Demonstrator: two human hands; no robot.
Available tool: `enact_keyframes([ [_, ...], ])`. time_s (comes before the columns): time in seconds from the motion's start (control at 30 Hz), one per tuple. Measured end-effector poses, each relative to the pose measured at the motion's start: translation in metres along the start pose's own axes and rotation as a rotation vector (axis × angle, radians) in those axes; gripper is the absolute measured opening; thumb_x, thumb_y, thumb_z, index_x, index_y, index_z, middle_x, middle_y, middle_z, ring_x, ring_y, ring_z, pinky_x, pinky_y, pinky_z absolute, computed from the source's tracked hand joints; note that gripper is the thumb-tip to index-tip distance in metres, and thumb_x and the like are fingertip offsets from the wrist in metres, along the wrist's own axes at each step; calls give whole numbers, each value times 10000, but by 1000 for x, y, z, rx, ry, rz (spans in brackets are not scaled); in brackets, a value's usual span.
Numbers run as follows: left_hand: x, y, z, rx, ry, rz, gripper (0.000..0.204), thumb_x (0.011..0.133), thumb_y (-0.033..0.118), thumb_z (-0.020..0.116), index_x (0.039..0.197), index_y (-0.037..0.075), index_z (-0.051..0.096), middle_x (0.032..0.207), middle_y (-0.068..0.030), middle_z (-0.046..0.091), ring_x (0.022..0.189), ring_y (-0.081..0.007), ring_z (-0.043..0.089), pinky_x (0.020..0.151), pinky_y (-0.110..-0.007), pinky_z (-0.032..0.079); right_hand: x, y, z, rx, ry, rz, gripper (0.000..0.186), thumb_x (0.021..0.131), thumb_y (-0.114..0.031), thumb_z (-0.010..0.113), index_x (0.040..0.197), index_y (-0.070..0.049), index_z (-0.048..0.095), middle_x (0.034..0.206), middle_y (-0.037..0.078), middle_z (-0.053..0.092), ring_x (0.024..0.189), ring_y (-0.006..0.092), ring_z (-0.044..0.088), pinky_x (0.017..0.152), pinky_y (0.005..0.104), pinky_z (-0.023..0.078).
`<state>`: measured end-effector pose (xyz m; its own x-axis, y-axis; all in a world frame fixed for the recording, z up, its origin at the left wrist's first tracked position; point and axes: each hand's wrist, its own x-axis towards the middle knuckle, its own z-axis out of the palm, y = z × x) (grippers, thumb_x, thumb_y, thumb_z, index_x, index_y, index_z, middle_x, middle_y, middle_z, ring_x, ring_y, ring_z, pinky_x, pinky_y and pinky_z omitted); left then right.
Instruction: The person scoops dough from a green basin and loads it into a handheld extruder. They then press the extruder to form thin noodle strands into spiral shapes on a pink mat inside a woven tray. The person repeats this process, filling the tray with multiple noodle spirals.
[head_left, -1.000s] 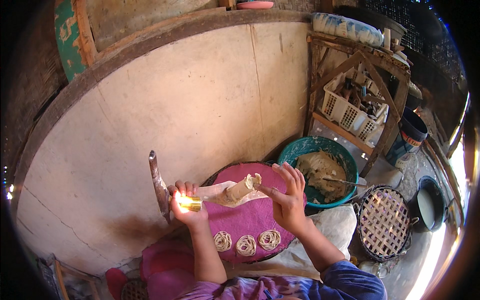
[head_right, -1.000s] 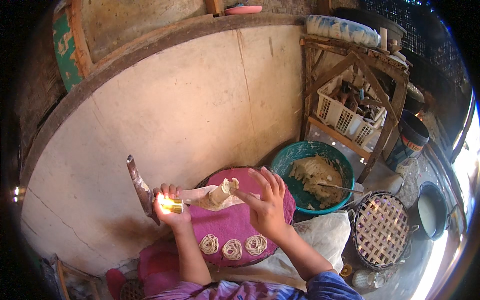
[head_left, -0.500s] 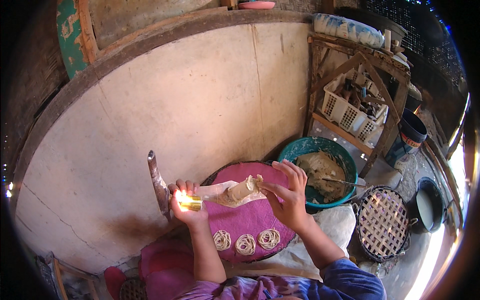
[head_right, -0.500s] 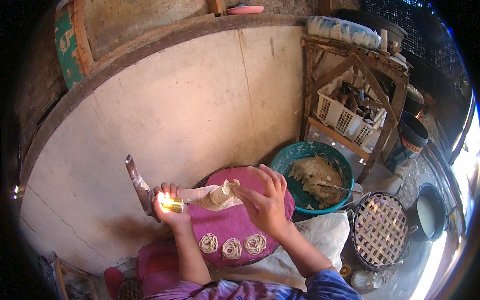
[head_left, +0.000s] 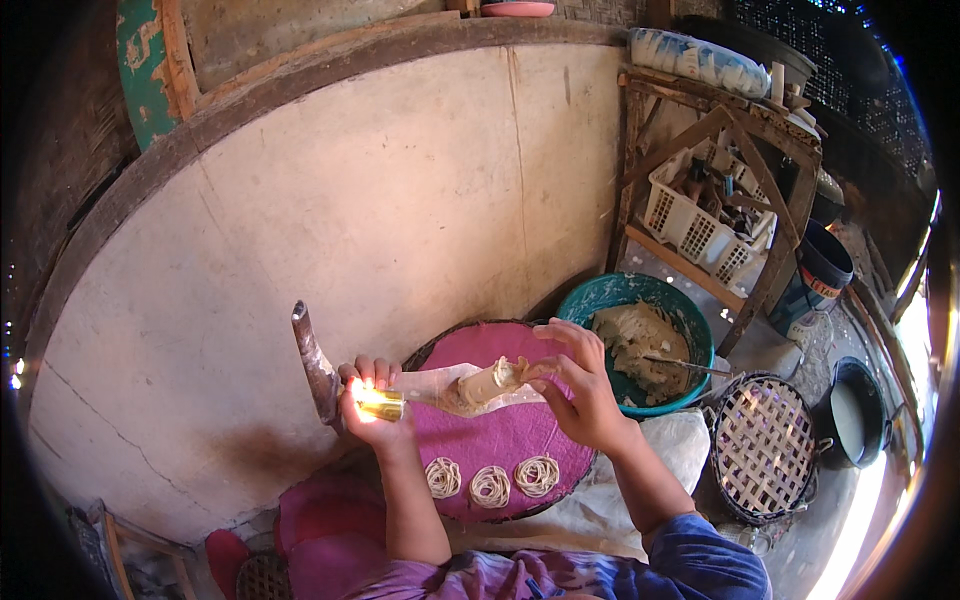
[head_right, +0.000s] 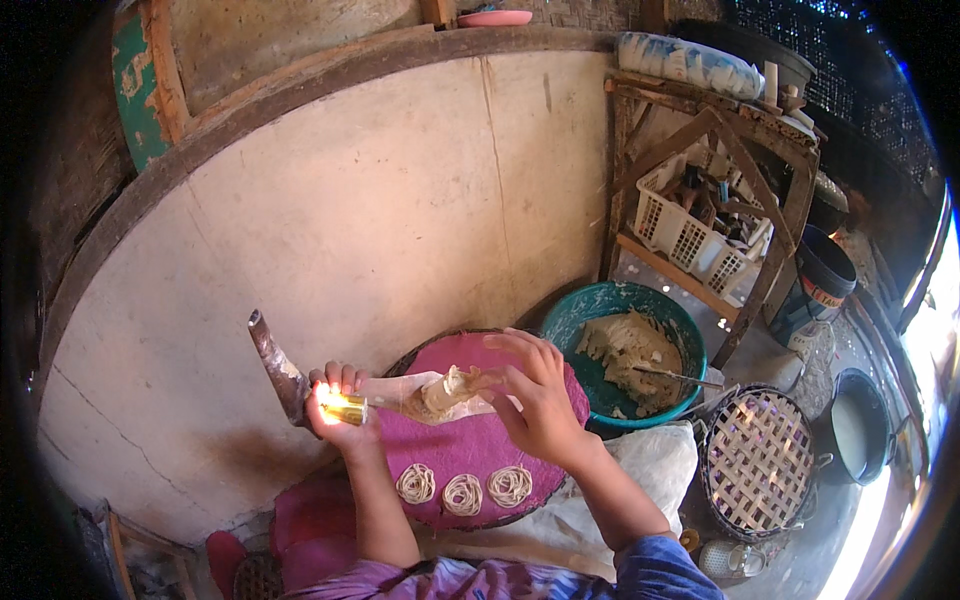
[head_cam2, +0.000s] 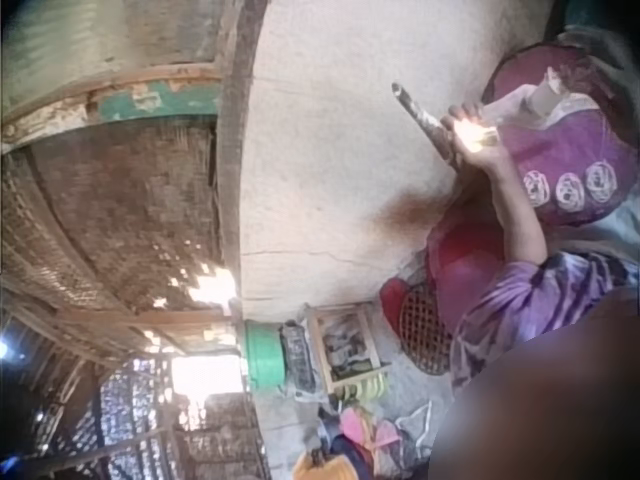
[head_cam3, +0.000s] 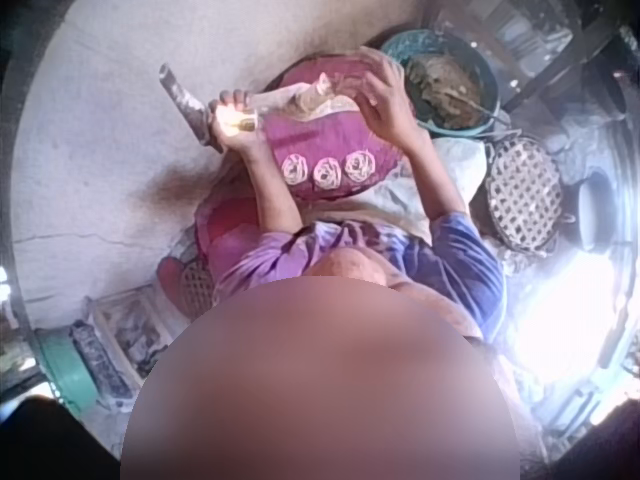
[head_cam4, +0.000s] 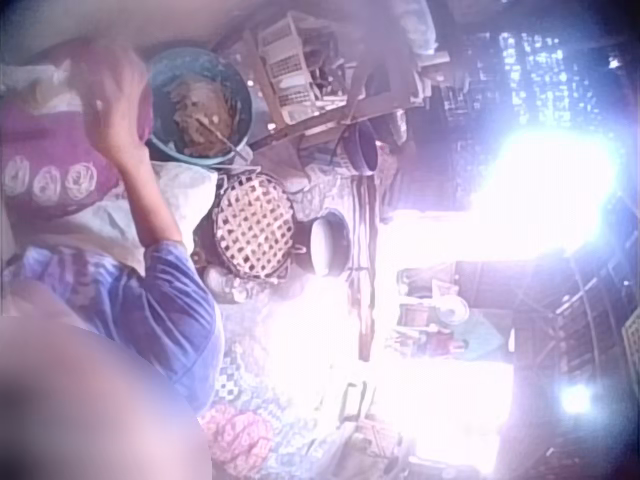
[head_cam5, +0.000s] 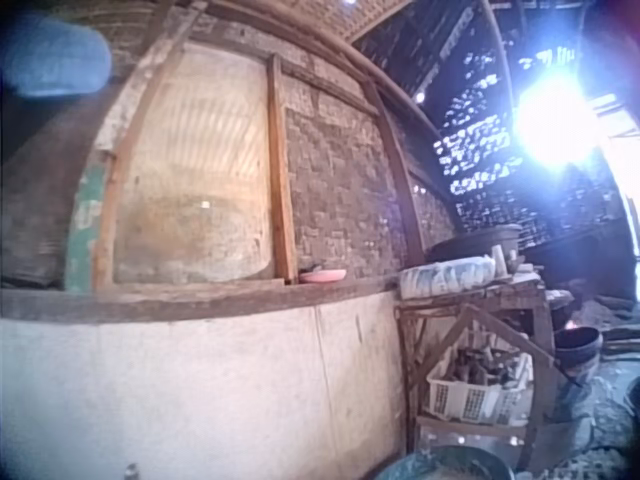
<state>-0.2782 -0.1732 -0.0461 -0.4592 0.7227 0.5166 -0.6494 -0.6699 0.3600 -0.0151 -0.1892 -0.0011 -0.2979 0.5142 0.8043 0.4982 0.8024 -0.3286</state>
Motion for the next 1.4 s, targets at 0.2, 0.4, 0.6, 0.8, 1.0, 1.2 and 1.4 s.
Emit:
enact_keyframes([
  [0.2, -1, 0, 0, 9, 20, -5, 135, 867, 254, 521, 824, 179, 418, 736, 19, 365, 664, -114, 365, 681, -306, 334, -4, -7, 2, -16, 36, -13, 265, 709, -130, 807, 956, -120, 709, 1270, 120, 558, 1255, 367, 473, 1029, 497, 348],
  [0.4, -3, -3, 3, 7, 21, 6, 137, 862, 261, 526, 829, 179, 422, 747, 17, 376, 669, -114, 374, 683, -306, 343, -4, -9, 9, -86, 92, -60, 304, 671, -146, 831, 952, -131, 718, 1225, 97, 582, 1238, 357, 480, 1012, 496, 352],
  [0.6, -3, -2, 5, 0, 15, 5, 130, 859, 266, 528, 841, 175, 436, 752, 16, 388, 671, -114, 380, 677, -305, 344, -5, -10, 8, -99, 120, -25, 291, 671, -175, 824, 943, -153, 722, 1191, 66, 590, 1191, 317, 513, 985, 471, 358],
  [0.8, -3, -1, 3, 13, 25, 9, 123, 861, 269, 528, 858, 172, 453, 757, 13, 397, 669, -115, 385, 674, -306, 344, -4, -11, 6, -140, 163, -74, 277, 683, -170, 809, 943, -159, 715, 1184, 58, 587, 1164, 300, 526, 965, 461, 369],
  [1.0, -4, -2, 5, 18, 41, 18, 120, 863, 274, 525, 864, 171, 463, 759, 12, 398, 670, -117, 385, 675, -306, 344, -6, -8, 8, -106, 136, -51, 233, 729, -88, 751, 944, -104, 664, 1177, 93, 578, 1164, 320, 525, 969, 474, 371],
  [1.2, -3, 0, 7, 7, 47, 17, 120, 853, 253, 539, 852, 168, 454, 761, 3, 392, 681, -134, 387, 676, -311, 349, -13, -5, -2, 213, 103, 143, 176, 835, -56, 680, 976, -46, 576, 1171, 167, 550, 1152, 330, 523, 1005, 438, 372],
  [1.4, 14, 29, 22, 143, 16, 122, 196, 824, 212, 543, 801, 135, 365, 784, -25, 363, 722, -157, 361, 694, -326, 366, -61, 53, -22, 237, 297, 493, 128, 841, -68, 728, 875, -21, 614, 1114, 134, 575, 1101, 243, 548, 970, 340, 407],
])
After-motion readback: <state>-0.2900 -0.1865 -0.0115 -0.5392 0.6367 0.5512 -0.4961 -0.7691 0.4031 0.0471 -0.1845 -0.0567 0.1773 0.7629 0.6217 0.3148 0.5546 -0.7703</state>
